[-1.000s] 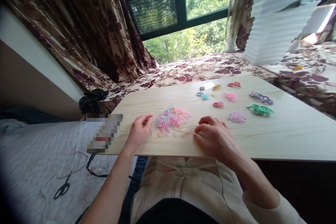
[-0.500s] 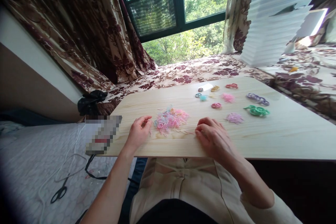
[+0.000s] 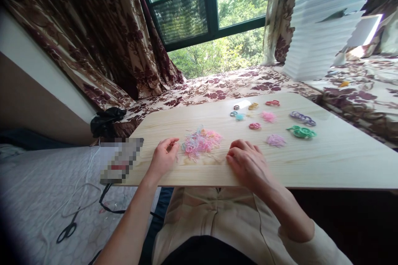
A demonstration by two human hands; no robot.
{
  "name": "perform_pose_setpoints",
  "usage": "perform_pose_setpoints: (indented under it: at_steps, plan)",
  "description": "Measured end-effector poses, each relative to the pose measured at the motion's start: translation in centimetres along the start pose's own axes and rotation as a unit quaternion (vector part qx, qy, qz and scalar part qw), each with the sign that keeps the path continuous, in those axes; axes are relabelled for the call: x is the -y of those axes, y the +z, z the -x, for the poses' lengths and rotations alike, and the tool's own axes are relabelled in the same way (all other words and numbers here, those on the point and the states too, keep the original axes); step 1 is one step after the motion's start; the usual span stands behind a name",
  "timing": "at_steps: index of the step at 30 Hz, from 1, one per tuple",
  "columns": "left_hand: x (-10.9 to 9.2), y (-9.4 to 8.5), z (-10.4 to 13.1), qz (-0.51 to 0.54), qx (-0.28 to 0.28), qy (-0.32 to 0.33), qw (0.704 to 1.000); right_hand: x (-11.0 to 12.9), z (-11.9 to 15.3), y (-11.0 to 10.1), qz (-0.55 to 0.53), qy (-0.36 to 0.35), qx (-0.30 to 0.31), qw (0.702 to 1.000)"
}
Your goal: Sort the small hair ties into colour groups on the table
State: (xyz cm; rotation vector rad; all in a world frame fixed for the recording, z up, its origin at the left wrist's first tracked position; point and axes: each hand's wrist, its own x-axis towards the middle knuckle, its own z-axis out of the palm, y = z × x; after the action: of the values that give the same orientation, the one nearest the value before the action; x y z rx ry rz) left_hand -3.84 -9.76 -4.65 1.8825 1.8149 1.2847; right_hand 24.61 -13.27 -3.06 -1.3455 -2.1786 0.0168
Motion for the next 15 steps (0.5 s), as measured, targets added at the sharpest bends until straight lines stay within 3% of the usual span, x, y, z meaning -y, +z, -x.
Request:
perform_pose_setpoints:
  at_steps: [7,15]
  plan:
    - [-0.14,0.00,0.02,-0.005,0.000,-0.001,1.000,0.09,0.30,0.14,0.006,-0.002,-0.042,0.999]
    - [0.01,0.11,-0.02,-0.005,0.004,0.002,1.000,0.39,0.22,-0.69,0.142,0.003,-0.103,0.985]
